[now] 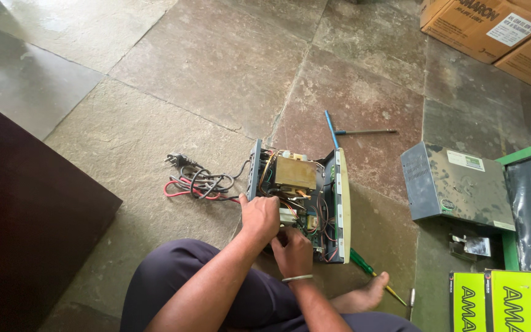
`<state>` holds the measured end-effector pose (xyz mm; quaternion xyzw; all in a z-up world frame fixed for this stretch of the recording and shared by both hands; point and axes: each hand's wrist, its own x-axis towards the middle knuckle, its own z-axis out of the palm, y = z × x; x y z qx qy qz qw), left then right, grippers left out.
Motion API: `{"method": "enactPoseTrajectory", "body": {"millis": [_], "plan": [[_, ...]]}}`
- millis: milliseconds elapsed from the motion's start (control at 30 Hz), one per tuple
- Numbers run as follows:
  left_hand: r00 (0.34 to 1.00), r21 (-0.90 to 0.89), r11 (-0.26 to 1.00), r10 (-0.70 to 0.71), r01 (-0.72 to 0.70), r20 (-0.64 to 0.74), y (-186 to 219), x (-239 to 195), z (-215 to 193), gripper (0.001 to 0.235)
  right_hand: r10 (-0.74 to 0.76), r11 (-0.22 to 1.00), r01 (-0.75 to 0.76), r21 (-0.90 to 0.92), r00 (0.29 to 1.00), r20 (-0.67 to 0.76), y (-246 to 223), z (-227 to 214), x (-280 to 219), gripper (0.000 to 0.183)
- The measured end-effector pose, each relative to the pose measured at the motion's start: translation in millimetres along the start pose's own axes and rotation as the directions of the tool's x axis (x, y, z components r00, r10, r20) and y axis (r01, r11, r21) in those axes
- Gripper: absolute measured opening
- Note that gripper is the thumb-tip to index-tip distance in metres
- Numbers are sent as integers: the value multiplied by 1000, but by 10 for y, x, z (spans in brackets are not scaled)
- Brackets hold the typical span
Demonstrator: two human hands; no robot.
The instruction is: The person sits on the floor and works on the internal components of an open electronic device, likely a battery charger. They use their hands to manipulate wires and components inside the casing.
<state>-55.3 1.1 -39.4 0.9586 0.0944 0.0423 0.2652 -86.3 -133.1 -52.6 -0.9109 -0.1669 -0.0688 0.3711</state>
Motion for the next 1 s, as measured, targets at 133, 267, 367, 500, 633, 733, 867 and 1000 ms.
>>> {"method": "enactPoseTrajectory", "body": {"millis": [133,267,367,500,633,733,867,1000], "plan": [[1000,-8,1000,-2,2,3,-2,-11,-12,13,83,997,-83,-7,996,13,-10,16,-19,14],[1000,-16,1000,-2,2,-21,-1,-10,-1,13,0,1000,0,-4,999,-36,-7,29,-21,13],[1000,-30,1000,0,-1,-28,0,-16,6,13,4,1000,-4,8,1000,-27,-16,30,-33,14],[1000,-11,1000,-14,14,5,6,-9,1,13,46,997,-44,62,999,-22,-46,16,-28,15],[1000,-15,1000,-12,12,4,10,-9,0,13,75,993,-71,93,996,-37,-98,1,-17,15],[1000,-21,1000,2,-2,-16,-4,-18,10,13,115,983,-108,151,993,-36,-122,-2,-13,16],[1000,-15,1000,1,-1,-19,-10,-11,30,14,154,980,-151,131,988,-10,-95,0,-4,16],[999,-30,1000,5,-6,-38,-14,-16,41,15,158,980,-156,122,988,0,-28,14,-10,15]]}}
